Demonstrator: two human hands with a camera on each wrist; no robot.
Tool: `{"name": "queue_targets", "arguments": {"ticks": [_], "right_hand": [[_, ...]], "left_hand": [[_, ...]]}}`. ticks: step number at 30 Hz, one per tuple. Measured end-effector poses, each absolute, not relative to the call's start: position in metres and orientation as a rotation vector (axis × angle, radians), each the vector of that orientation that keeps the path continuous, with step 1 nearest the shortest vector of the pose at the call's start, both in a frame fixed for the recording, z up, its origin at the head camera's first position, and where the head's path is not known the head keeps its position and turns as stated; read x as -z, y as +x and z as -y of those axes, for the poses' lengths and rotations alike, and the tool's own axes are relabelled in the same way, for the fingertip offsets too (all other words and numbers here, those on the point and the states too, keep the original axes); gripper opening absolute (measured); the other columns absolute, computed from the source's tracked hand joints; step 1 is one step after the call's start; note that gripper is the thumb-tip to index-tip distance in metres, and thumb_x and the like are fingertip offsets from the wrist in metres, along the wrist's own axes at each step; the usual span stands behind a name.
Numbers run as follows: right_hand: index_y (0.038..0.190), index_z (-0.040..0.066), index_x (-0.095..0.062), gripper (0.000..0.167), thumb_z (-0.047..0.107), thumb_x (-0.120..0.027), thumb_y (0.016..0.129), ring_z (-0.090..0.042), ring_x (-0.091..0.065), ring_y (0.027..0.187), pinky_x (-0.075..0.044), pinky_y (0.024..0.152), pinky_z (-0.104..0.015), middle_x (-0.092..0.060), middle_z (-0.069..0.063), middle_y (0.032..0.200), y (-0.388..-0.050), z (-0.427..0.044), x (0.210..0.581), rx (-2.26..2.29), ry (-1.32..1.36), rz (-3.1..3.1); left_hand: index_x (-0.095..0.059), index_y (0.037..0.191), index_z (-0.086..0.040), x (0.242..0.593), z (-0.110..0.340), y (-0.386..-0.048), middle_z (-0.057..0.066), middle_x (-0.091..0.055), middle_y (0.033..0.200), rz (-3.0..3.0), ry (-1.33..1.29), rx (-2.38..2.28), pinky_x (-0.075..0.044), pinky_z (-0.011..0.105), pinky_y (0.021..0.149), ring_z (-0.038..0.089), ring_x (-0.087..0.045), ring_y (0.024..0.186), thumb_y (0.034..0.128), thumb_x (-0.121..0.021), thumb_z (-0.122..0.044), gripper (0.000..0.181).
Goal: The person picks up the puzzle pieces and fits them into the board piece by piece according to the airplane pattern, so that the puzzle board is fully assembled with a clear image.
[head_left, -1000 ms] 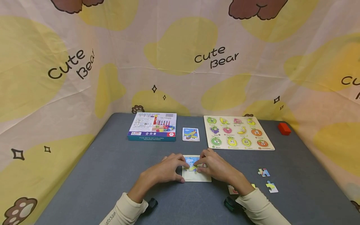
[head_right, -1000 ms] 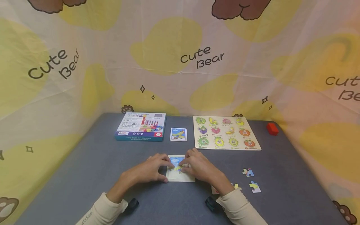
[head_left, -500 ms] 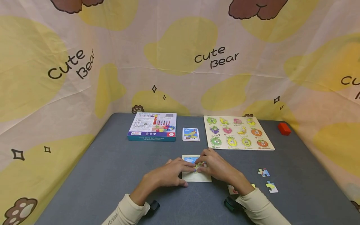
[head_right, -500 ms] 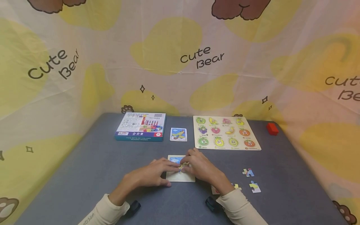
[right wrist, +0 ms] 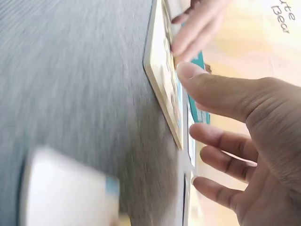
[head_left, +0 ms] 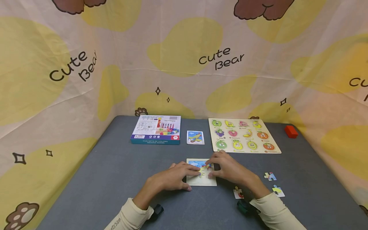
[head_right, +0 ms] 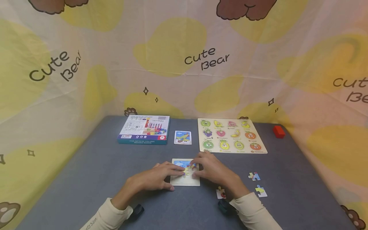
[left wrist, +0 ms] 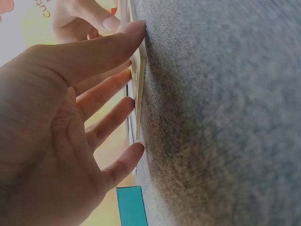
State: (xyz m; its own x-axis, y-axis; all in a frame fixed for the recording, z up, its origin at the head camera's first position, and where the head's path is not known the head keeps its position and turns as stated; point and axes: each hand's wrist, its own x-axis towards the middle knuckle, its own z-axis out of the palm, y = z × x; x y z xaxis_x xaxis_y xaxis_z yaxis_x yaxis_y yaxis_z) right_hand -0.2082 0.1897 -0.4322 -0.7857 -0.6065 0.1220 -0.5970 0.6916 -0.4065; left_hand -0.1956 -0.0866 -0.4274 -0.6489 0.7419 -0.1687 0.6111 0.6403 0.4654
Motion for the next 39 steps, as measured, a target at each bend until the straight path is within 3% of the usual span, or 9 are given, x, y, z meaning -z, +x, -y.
{"name": "queue_targets", "arguments": {"ticks": [10,15,25,33,39], "right_hand": [[0.124,0.019,-0.078,0.037,0.033,-0.086,0.09,-0.023,-0.057,0.118,-0.047,0.101,-0.054,-0.067,0.003,0.122,-0.195,-0.235,0.42,0.724,-0.789,-2.902],[0.122,0.017,-0.078,0.038,0.033,-0.087,0.089,-0.026,-0.058,0.115,-0.047,0.1,-0.057,-0.069,0.002,0.119,-0.189,-0.263,0.419,0.733,-0.769,-2.95],[0.12,0.018,-0.079,0.039,0.035,-0.089,0.086,-0.019,-0.059,0.107,-0.049,0.092,-0.047,-0.068,0.007,0.111,-0.176,-0.313,0.424,0.716,-0.623,-3.034],[0.12,0.015,-0.079,0.042,0.035,-0.089,0.085,-0.026,-0.059,0.108,-0.047,0.091,-0.049,-0.071,-0.001,0.115,-0.164,-0.35,0.429,0.699,-0.499,-3.055],[0.116,0.015,-0.081,0.038,0.033,-0.09,0.084,-0.017,-0.057,0.104,-0.045,0.087,-0.037,-0.071,0.001,0.111,-0.157,-0.371,0.435,0.676,-0.473,-3.111]], "left_hand": [[-0.059,0.154,-0.02,0.428,0.088,-0.195,-0.011,-0.05,0.161,-2.511,1.075,-0.562,-0.037,0.045,0.107,0.018,-0.042,0.147,0.1,-0.076,-0.023,0.057],[-0.059,0.153,-0.019,0.428,0.089,-0.194,-0.009,-0.052,0.16,-2.522,1.091,-0.576,-0.037,0.044,0.105,0.018,-0.043,0.146,0.1005,-0.075,-0.021,0.055],[-0.059,0.153,-0.02,0.43,0.089,-0.195,-0.01,-0.051,0.161,-2.519,1.07,-0.584,-0.037,0.045,0.106,0.018,-0.042,0.146,0.1005,-0.075,-0.023,0.055],[-0.06,0.153,-0.019,0.429,0.089,-0.196,-0.009,-0.051,0.161,-2.516,1.087,-0.582,-0.037,0.046,0.105,0.019,-0.043,0.145,0.1004,-0.075,-0.023,0.055],[-0.06,0.153,-0.02,0.43,0.089,-0.197,-0.009,-0.051,0.161,-2.508,1.089,-0.585,-0.037,0.045,0.105,0.02,-0.043,0.145,0.1006,-0.075,-0.024,0.054]]}}
